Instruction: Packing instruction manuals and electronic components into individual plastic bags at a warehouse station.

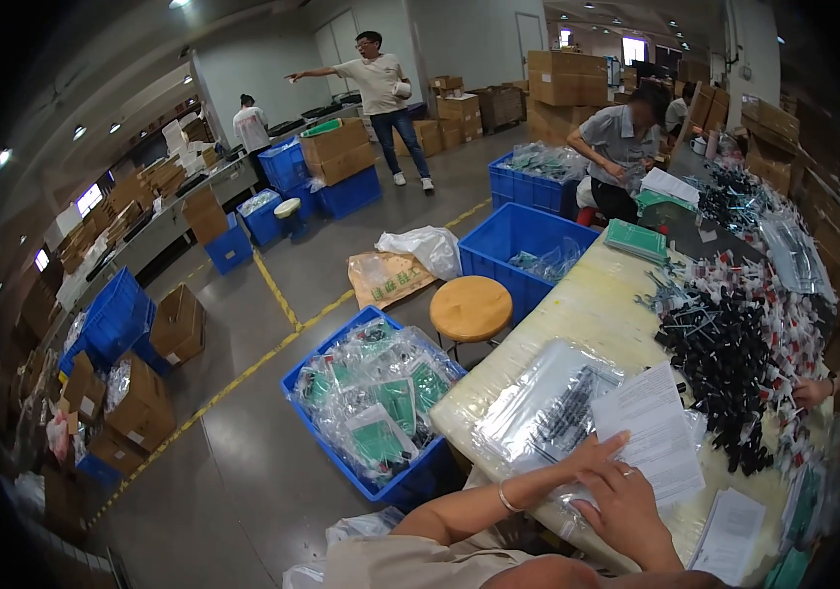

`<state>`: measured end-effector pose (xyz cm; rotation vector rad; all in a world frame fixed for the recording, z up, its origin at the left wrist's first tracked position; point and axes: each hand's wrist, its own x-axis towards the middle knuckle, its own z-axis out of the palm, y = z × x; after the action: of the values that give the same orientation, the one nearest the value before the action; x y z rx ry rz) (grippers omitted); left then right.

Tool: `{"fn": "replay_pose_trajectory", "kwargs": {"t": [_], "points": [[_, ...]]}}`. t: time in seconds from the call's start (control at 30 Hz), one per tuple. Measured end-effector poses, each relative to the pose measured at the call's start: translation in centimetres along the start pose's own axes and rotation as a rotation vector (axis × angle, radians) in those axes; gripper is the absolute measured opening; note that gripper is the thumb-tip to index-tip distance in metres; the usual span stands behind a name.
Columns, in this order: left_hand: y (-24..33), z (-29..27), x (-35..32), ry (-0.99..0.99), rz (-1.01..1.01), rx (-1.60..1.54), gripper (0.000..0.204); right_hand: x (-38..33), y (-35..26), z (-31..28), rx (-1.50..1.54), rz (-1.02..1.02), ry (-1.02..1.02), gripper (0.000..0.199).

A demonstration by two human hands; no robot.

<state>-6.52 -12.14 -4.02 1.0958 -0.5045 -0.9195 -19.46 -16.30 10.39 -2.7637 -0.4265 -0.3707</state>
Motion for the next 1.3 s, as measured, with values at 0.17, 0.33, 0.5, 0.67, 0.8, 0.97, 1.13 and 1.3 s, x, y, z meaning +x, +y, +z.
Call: {"fn": "replay_pose_trajectory", "kwargs": {"t": [0.17,0.33,0.5,0.67,0.8,0.97,1.13,1.3], "points": [[0.7,0.3,-0.5,0.001,-0.070,-0.174,0.054,3.4,-3.4,0.4,0.254,-0.322,0.004,0.030],[-0.4,0.1,-0.2,0.018,-0.077,-0.172,0.058,4.1,-6.0,3.4,0.566,-0.690,-0.068,0.038],[-1.2,-0.4,0.5,0.081,-0.068,-0.157,0.048,4.4,-6.4,7.3,1.019,-0.636,-0.255,0.039],[-0.2,-0.9,-0.1,0.033,-0.112,-0.133,0.052,5.1,-6.2,8.1,1.276,-0.570,-0.375,0.040],[2.6,0.8,-0.9,0.015,-0.189,-0.170,0.049,5.6,-5.7,8.4,1.221,-0.462,-0.609,0.044],[1.1,0.6,-0.5,0.101,-0.201,-0.205,0.051,5.0,-5.4,8.0,1.637,-0.211,-0.743,0.041],[-0.6,0.2,-0.1,0.180,-0.058,-0.182,0.051,5.9,-4.6,3.4,1.694,-0.170,-0.941,0.038],[-0.2,0.5,-0.3,0.178,-0.058,-0.180,0.048,5.4,-4.0,2.1,1.448,-0.254,-1.096,0.031]]}}
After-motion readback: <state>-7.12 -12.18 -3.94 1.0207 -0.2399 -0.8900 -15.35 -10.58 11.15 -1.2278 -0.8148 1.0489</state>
